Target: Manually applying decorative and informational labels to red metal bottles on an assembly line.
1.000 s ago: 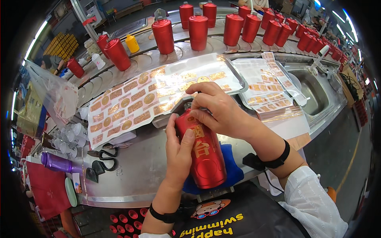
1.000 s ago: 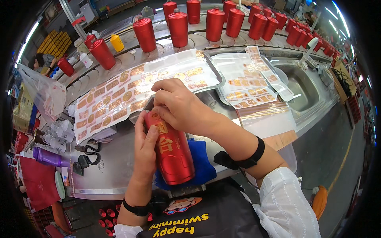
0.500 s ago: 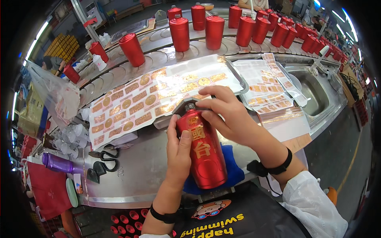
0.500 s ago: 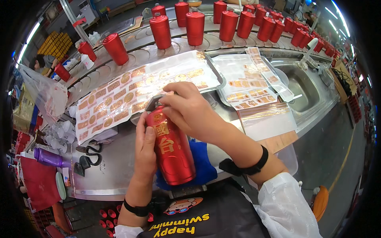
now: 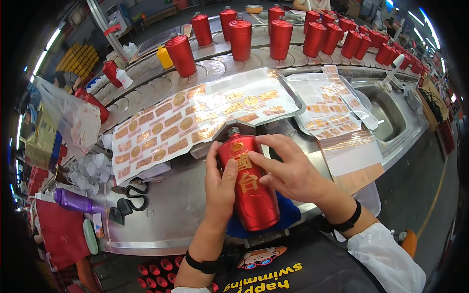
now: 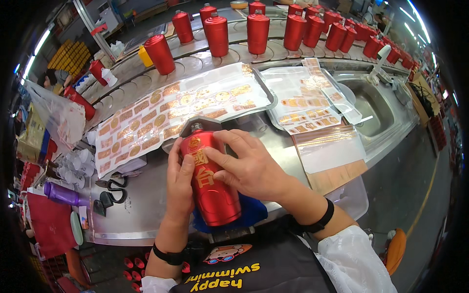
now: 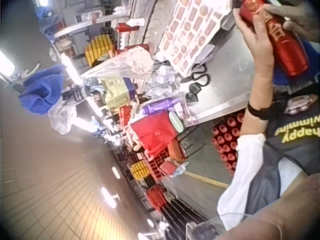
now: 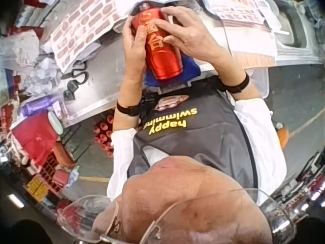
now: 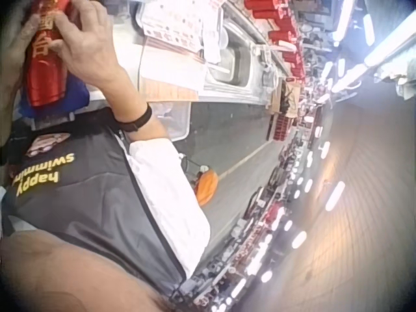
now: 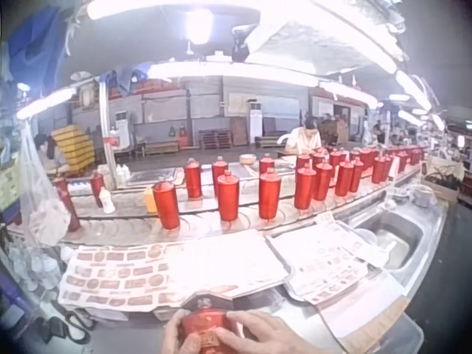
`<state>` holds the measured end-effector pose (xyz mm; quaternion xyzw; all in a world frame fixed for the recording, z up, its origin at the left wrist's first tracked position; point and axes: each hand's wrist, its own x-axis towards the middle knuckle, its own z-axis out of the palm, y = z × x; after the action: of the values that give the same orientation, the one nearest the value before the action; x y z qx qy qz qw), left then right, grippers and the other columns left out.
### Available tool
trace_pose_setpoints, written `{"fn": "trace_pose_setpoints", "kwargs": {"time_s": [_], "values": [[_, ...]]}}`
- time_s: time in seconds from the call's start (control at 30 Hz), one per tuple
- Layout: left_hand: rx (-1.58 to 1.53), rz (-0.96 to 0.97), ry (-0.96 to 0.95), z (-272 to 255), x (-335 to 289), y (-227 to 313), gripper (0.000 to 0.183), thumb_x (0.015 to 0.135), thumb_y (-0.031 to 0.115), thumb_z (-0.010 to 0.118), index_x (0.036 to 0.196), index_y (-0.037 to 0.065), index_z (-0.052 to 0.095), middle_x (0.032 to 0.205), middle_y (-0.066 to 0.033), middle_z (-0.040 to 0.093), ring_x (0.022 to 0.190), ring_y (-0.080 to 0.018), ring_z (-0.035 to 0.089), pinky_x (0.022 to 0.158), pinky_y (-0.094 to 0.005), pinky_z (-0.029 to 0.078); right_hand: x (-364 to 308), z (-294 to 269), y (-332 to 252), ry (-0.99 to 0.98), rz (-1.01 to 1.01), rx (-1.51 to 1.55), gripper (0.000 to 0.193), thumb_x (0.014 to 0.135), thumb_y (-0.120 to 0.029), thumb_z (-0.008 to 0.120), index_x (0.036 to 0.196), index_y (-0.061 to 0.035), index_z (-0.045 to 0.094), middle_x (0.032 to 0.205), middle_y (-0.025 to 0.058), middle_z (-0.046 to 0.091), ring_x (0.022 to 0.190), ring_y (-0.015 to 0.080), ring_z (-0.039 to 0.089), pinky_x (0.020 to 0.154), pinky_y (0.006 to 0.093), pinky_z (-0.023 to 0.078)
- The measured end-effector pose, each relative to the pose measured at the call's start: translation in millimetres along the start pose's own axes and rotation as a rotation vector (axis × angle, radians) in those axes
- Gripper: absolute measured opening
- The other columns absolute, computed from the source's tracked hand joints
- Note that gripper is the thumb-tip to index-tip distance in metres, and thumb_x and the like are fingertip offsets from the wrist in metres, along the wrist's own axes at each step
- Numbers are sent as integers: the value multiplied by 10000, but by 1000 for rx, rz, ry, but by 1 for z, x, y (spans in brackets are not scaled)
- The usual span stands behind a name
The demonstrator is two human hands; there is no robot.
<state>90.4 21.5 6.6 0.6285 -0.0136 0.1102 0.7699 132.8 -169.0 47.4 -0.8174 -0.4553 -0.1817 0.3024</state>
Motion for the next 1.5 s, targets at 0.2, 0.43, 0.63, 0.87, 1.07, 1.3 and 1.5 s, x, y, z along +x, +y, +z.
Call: {"fn": "trace_pose_setpoints", "kwargs": {"time_s": [0.2, 0.43, 0.63, 0.87, 1.07, 1.3, 1.5], "values": [[-89, -65, -19, 0, -1, 3, 711, 1011, 373, 515, 1480, -81, 232, 1428, -213, 401, 1285, -222, 439, 1069, -341, 370, -9, 0, 1, 5, -13, 46, 526, 789, -204, 742, 1277, -71, 599, 1323, 203, 487, 1183, 401, 499, 976, 466, 433], [78, 30, -120, -5, -14, 2, 792, 990, 361, 553, 1508, -68, 135, 1473, -209, 339, 1308, -244, 424, 1081, -359, 365, -31, 4, 1, -28, -18, 90, 516, 869, -267, 669, 1339, -88, 559, 1337, 210, 476, 1179, 403, 503, 983, 472, 427], [-72, -17, -114, -4, -16, 0, 815, 970, 328, 596, 1510, -64, 127, 1453, -213, 365, 1296, -244, 435, 1079, -359, 368, -47, 10, 1, 26, 49, 154, 518, 879, -270, 662, 1349, -82, 550, 1333, 219, 483, 1190, 406, 502, 996, 473, 424], [83, -5, -104, 0, -18, 6, 794, 973, 304, 571, 1510, -64, 116, 1457, -211, 361, 1307, -250, 417, 1085, -372, 358, -48, 12, -1, 31, 22, 159, 523, 876, -269, 668, 1340, -60, 550, 1322, 227, 489, 1180, 405, 513, 990, 473, 430], [556, 483, -75, -7, -13, 14, 761, 967, 437, 551, 1474, -56, 268, 1394, -223, 469, 1330, -325, 409, 1137, -444, 271, -55, 6, 6, 77, 75, 190, 600, 844, -207, 709, 1375, -26, 494, 1353, 251, 473, 1213, 426, 493, 1010, 462, 431], [1159, 813, -388, -11, -16, 38, 577, 984, 525, 444, 1341, 89, 572, 1030, -74, 704, 1313, -328, 438, 1146, -533, 226, -51, -16, 19, 188, 177, 167, 579, 824, 6, 650, 1374, -3, 468, 1311, 248, 542, 1179, 393, 556, 1008, 404, 454], [1156, 833, -357, -16, 4, 36, 518, 984, 467, 475, 1335, 102, 586, 931, -46, 716, 1283, -299, 465, 1150, -508, 223, -31, -34, 16, 156, 342, 378, 326, 891, -58, 636, 1198, -1, 544, 1008, 182, 649, 862, 266, 666, 736, 337, 522]]}}
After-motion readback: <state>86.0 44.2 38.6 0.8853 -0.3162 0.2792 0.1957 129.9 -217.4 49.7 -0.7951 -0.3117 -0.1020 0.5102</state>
